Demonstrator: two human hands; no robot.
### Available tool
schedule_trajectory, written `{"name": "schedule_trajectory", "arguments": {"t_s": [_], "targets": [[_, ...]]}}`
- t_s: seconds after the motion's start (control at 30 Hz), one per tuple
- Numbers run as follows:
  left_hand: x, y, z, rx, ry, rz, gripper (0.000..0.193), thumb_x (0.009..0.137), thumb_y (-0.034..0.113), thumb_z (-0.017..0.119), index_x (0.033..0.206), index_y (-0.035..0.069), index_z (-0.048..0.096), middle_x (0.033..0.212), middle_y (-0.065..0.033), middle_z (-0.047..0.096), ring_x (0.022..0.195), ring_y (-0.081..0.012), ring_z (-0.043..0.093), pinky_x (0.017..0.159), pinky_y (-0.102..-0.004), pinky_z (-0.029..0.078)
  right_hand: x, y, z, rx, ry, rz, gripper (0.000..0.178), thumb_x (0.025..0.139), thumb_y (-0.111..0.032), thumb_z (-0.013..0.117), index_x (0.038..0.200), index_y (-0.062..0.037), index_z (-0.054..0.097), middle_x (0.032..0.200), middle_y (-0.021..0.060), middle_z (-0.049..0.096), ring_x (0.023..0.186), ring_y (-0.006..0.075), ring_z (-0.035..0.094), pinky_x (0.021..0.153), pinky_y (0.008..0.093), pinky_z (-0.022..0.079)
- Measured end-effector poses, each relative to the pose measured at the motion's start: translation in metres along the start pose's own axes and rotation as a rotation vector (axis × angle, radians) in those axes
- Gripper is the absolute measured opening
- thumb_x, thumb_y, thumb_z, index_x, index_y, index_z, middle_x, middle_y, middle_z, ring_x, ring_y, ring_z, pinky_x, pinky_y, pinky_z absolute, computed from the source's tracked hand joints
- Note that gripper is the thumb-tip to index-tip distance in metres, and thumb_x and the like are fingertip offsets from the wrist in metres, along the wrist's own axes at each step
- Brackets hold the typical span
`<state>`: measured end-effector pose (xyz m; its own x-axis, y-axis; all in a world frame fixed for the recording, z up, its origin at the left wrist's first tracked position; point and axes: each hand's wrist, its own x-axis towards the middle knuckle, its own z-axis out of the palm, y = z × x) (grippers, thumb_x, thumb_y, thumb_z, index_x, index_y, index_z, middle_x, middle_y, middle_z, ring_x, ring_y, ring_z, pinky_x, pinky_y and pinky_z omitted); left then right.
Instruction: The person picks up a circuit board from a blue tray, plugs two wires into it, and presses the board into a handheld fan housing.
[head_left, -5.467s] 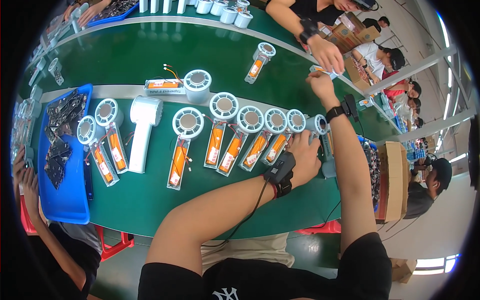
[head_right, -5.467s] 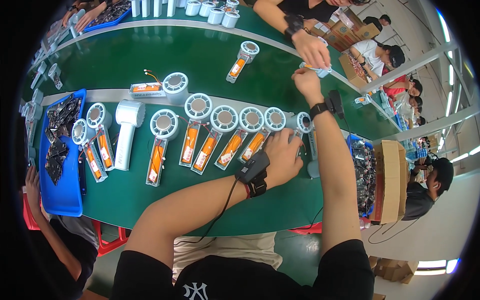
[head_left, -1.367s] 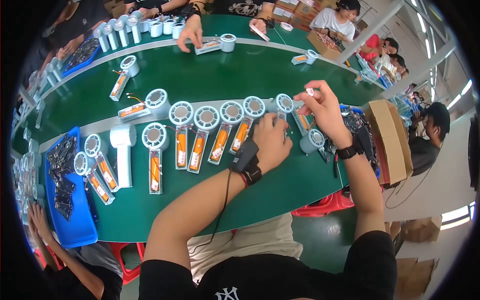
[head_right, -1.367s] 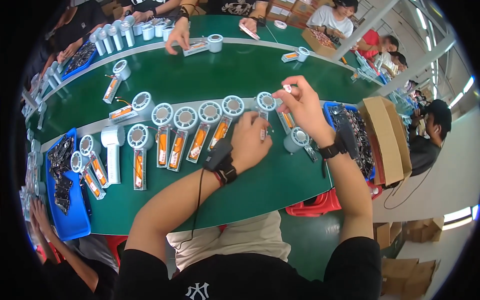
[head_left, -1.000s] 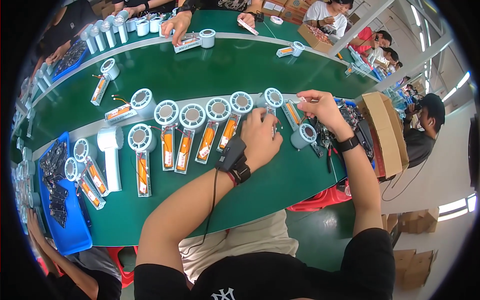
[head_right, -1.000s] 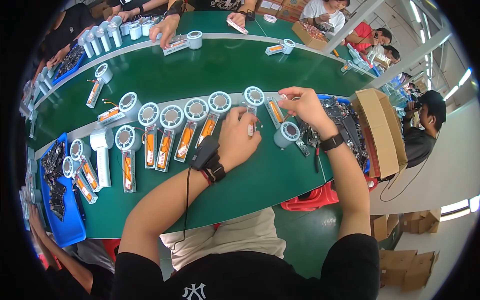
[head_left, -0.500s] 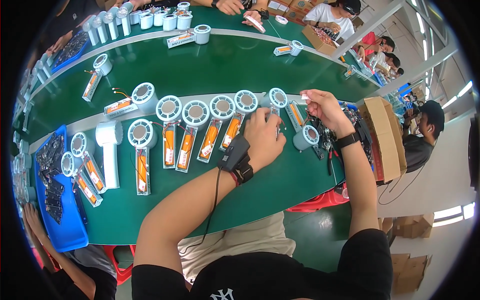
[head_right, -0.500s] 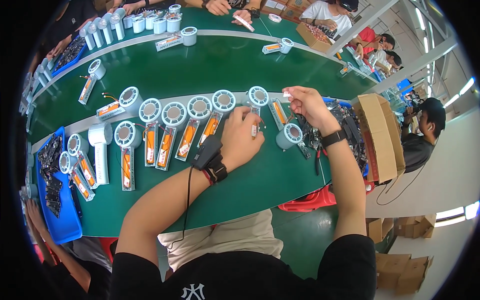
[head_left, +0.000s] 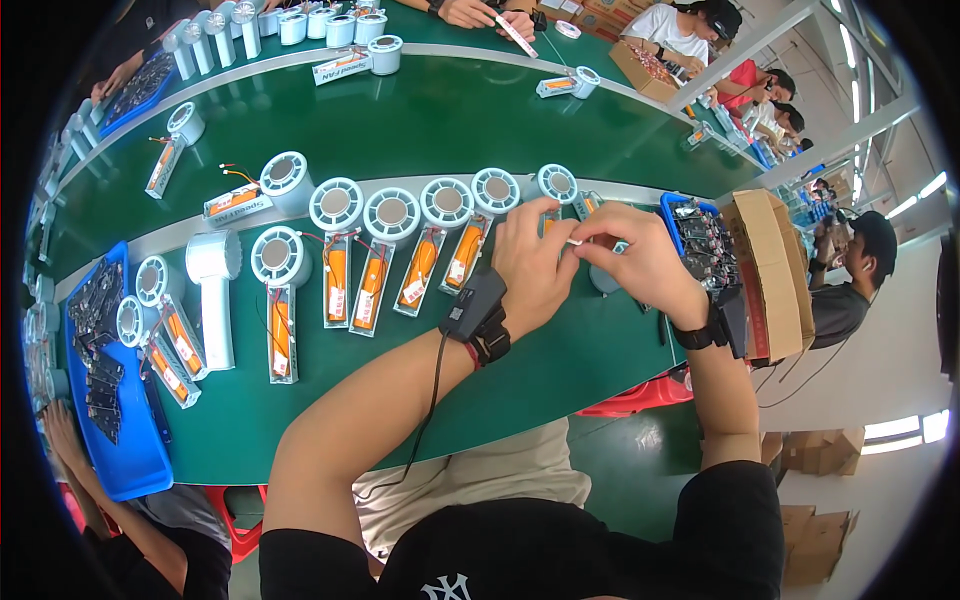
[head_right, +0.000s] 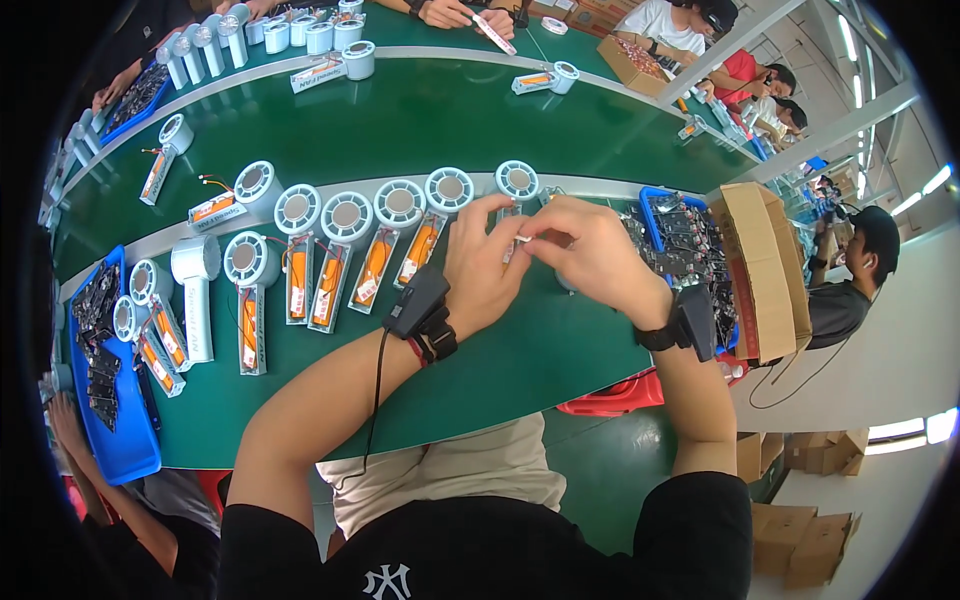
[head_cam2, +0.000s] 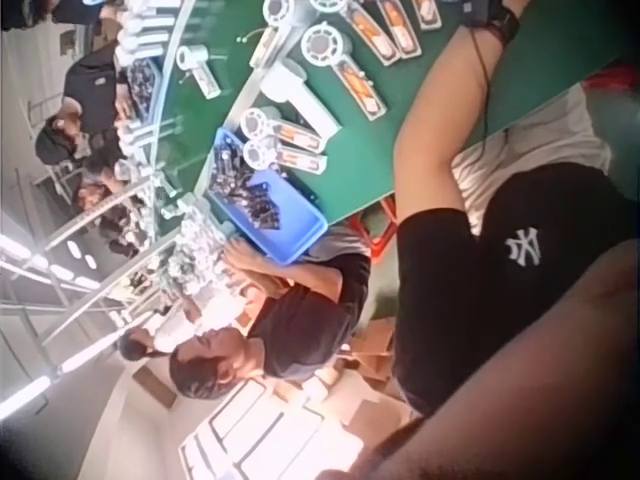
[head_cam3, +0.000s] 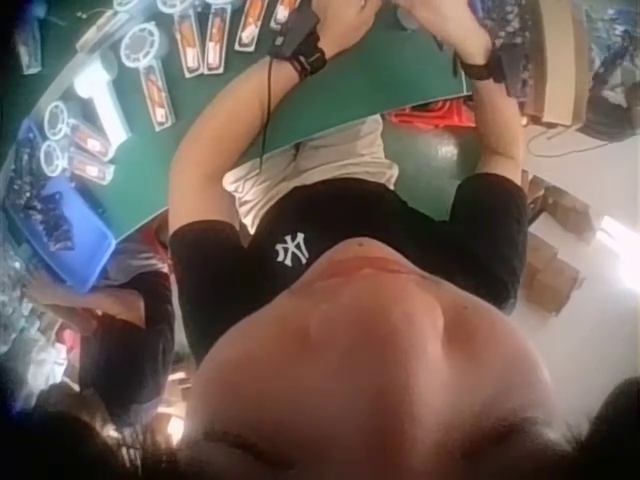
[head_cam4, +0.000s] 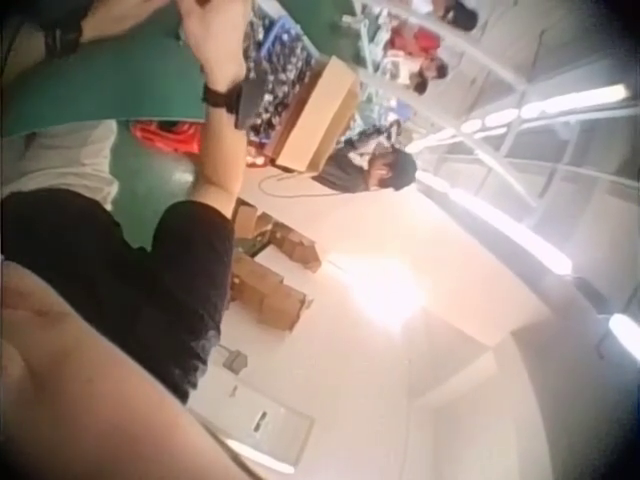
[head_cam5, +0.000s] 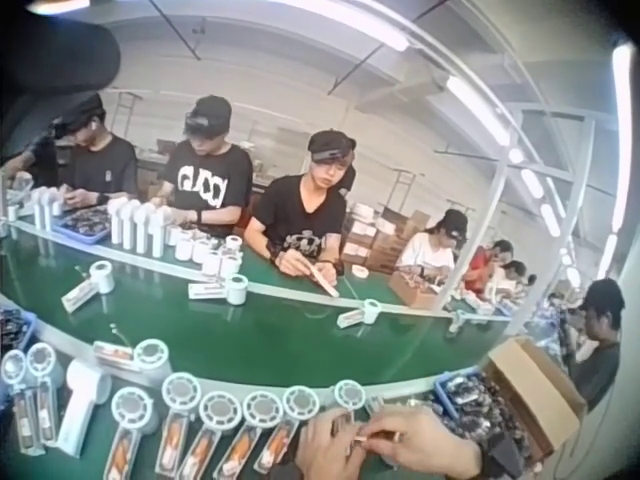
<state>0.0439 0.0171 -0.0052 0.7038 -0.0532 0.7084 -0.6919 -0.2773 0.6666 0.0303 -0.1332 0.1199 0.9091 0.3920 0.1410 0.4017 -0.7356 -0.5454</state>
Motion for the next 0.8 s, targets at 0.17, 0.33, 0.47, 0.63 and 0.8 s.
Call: {"name": "schedule_trajectory", "arguments": {"t_s": [0.17,0.33,0.47,0.63,0.8], "targets": [[0.001,-0.002,0.002,-0.026,0.037,0.023,0.023,0.085,0.01,0.073,0.109,0.009,0.07,0.124,-0.0145,0.058,0.111,-0.0346,0.057,0.088,-0.0467,0.043,-0.004,0.001,-0.001,-0.046,0.056,-0.064,0.017,0.083,0.001,0.08,0.097,0.0,0.071,0.091,0.0086,0.069,0.077,0.0167,0.067,0.069,0.028,0.054],[0.001,0.001,0.0,-0.02,0.017,0.035,0.017,0.086,0.011,0.073,0.103,0.011,0.074,0.117,-0.0107,0.062,0.107,-0.0316,0.059,0.086,-0.0447,0.043,-0.01,0.009,-0.002,-0.25,0.133,-0.234,0.016,0.082,0.002,0.08,0.094,-0.0004,0.07,0.093,0.0093,0.07,0.077,0.0188,0.068,0.068,0.0291,0.054],[0.001,0.002,-0.001,-0.01,0.012,0.046,0.015,0.087,0.012,0.073,0.102,0.012,0.075,0.112,-0.0079,0.063,0.105,-0.0287,0.059,0.084,-0.0431,0.043,-0.011,0.009,-0.001,-0.466,0.214,-0.51,0.016,0.082,0.003,0.079,0.094,-0.0003,0.069,0.094,0.0095,0.07,0.077,0.0205,0.068,0.068,0.0301,0.055],[0.001,0.003,-0.002,-0.069,-0.079,-0.025,0.016,0.09,0.012,0.07,0.105,0.009,0.075,0.111,-0.0081,0.063,0.104,-0.029,0.059,0.085,-0.042,0.044,-0.011,0.024,0.009,-0.097,0.223,-0.302,0.016,0.083,0.003,0.079,0.096,0.0,0.069,0.096,0.0084,0.07,0.08,0.0184,0.068,0.069,0.0307,0.056],[-0.002,-0.003,-0.002,-0.119,-0.112,-0.052,0.016,0.089,0.008,0.067,0.104,0.006,0.073,0.111,-0.0098,0.062,0.104,-0.0302,0.059,0.087,-0.0421,0.049,0.01,0.049,-0.007,0.389,0.358,0.009,0.015,0.087,0.004,0.074,0.101,0.0017,0.07,0.102,0.0077,0.071,0.084,0.0151,0.069,0.074,0.0278,0.055]]}}
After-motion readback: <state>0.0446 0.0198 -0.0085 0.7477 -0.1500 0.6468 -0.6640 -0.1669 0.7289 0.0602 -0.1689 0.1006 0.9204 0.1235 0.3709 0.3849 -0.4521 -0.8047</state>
